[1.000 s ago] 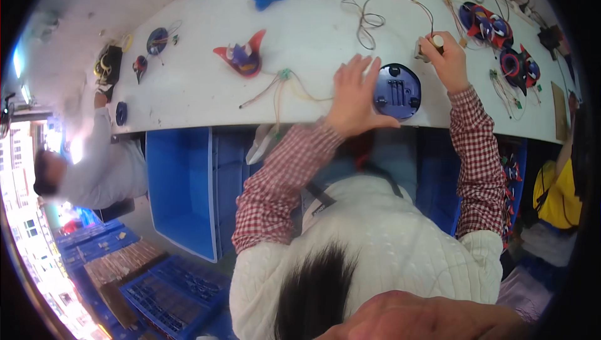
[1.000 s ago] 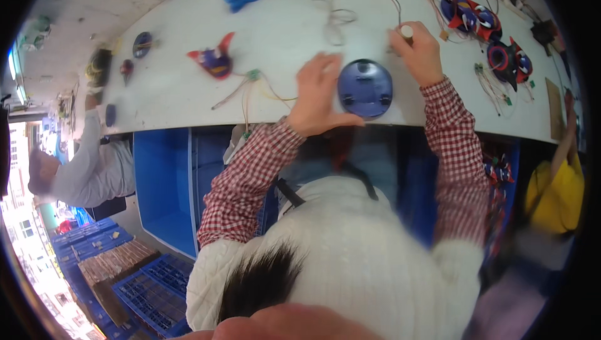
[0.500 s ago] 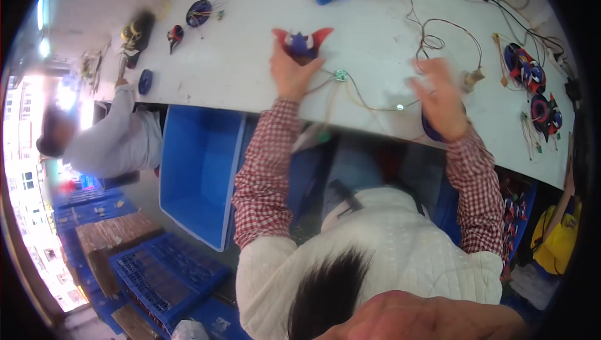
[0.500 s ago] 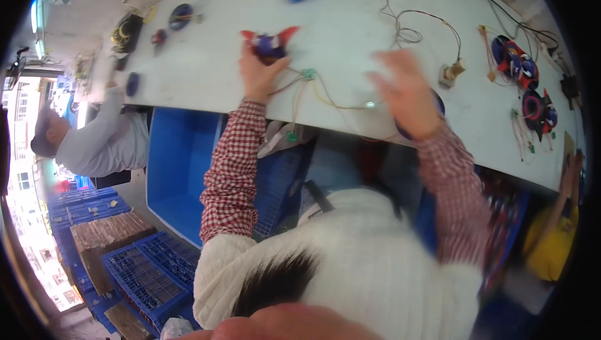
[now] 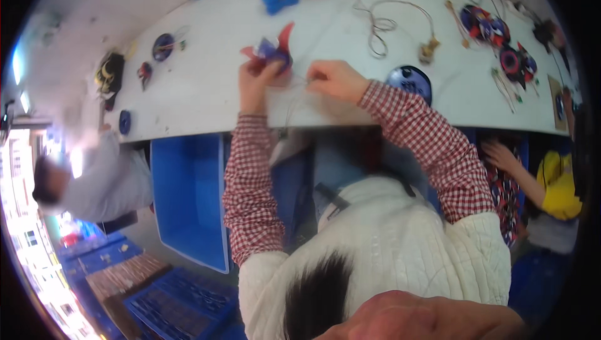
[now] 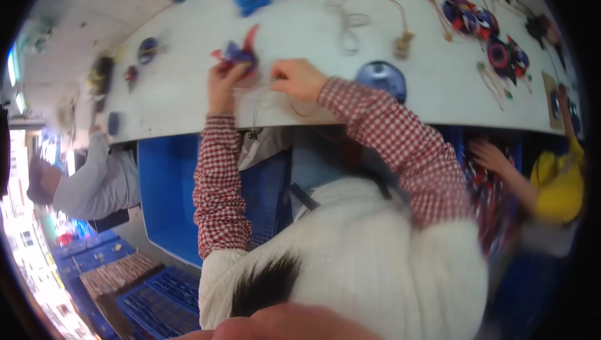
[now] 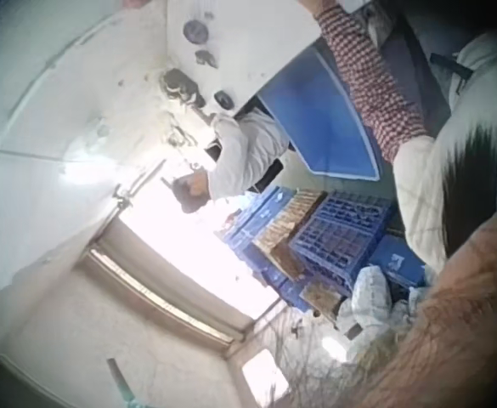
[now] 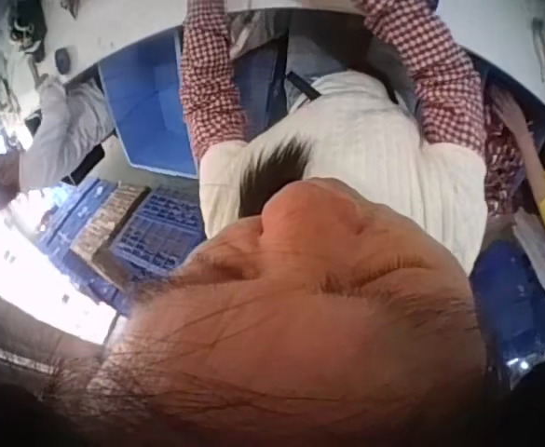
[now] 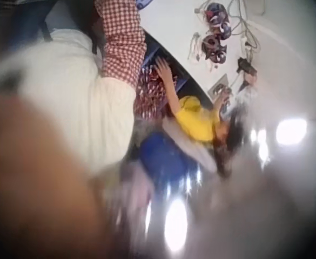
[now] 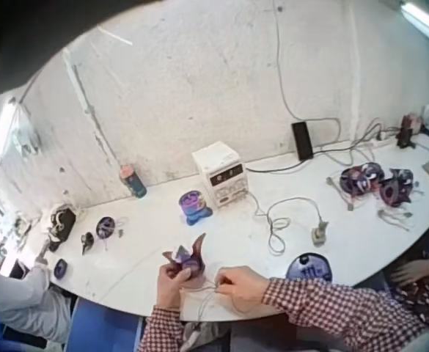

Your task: Assembling small toy ornaments at a workstation.

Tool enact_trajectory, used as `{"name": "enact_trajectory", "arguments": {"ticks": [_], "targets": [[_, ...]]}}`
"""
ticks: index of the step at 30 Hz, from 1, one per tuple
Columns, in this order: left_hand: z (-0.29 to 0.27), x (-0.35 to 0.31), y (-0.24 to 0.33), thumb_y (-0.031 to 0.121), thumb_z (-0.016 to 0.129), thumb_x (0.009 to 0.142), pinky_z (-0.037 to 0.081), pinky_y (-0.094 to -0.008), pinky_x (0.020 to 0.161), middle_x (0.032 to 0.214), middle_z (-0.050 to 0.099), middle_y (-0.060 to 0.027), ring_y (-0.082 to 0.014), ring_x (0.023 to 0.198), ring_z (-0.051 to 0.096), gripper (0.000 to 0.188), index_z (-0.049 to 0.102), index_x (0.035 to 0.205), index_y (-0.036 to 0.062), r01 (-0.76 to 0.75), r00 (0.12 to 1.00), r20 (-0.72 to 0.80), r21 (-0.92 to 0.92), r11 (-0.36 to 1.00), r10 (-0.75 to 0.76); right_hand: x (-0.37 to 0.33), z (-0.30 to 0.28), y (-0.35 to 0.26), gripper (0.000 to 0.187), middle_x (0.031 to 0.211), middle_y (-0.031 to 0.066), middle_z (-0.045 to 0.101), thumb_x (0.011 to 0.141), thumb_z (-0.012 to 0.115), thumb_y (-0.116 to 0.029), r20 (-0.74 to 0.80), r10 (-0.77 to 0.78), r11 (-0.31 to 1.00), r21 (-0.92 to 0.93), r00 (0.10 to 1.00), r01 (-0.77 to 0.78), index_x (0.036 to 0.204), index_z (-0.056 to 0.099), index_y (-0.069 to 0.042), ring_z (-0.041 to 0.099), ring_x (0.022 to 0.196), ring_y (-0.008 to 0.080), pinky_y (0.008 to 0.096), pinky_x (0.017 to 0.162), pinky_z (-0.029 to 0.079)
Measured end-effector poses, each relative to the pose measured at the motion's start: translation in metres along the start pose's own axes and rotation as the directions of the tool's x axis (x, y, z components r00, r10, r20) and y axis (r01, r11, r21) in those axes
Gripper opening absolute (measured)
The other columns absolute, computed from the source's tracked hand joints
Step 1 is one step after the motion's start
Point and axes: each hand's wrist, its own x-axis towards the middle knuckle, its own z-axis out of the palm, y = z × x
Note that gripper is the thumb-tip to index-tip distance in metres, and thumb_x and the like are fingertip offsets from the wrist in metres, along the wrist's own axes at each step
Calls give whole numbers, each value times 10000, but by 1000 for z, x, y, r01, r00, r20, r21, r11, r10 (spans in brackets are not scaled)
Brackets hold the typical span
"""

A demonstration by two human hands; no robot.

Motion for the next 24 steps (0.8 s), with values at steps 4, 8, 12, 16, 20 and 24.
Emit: {"name": "enact_trajectory", "arguments": {"ticks": [4,8,12,16,20,24], "targets": [[36,-16,11,145,730,772,514,-241,704,1007,560,-178,-178,811,587,546,427,1163,-86,62,998,9,-15,998,-62,-40,-47,-38,170,719,42,614,758,632,-132,100,254,925,267,962,-271,903,624,-43,521,629,164,261,643,450],[79,2,-6,273,752,761,504,-282,794,1059,545,-213,-238,865,597,771,343,1275,-130,363,932,-21,50,931,-362,-56,-55,-12,170,762,64,623,761,630,-131,64,131,986,-108,989,-124,900,613,-36,551,658,199,282,657,463],[110,-9,-8,339,750,756,504,-262,764,1034,577,-215,-223,807,606,763,408,1238,-142,156,985,2,396,905,-171,-67,-35,11,159,782,86,633,753,625,-140,-75,-36,985,-169,997,23,871,601,-35,572,676,245,326,661,473],[123,-22,3,370,746,756,502,-248,742,1008,609,-208,-208,784,613,704,489,1164,-142,109,969,125,562,820,-215,-83,-36,12,157,805,104,639,751,621,-146,-135,-70,986,-162,988,48,861,593,-38,588,708,280,353,673,479],[142,-25,19,374,744,756,500,-239,729,984,638,-197,-195,785,618,623,567,1080,-128,138,922,206,617,774,-329,-98,-37,10,160,819,113,642,751,619,-151,-192,-66,986,-162,979,34,864,590,-41,597,733,300,367,682,481],[167,-14,22,357,747,751,498,-237,726,963,658,-186,-187,803,622,535,624,1007,-97,185,916,180,605,775,-359,-110,-37,7,167,817,109,646,752,619,-154,-300,-113,968,-246,947,38,874,598,-43,600,730,296,370,678,478]]}}
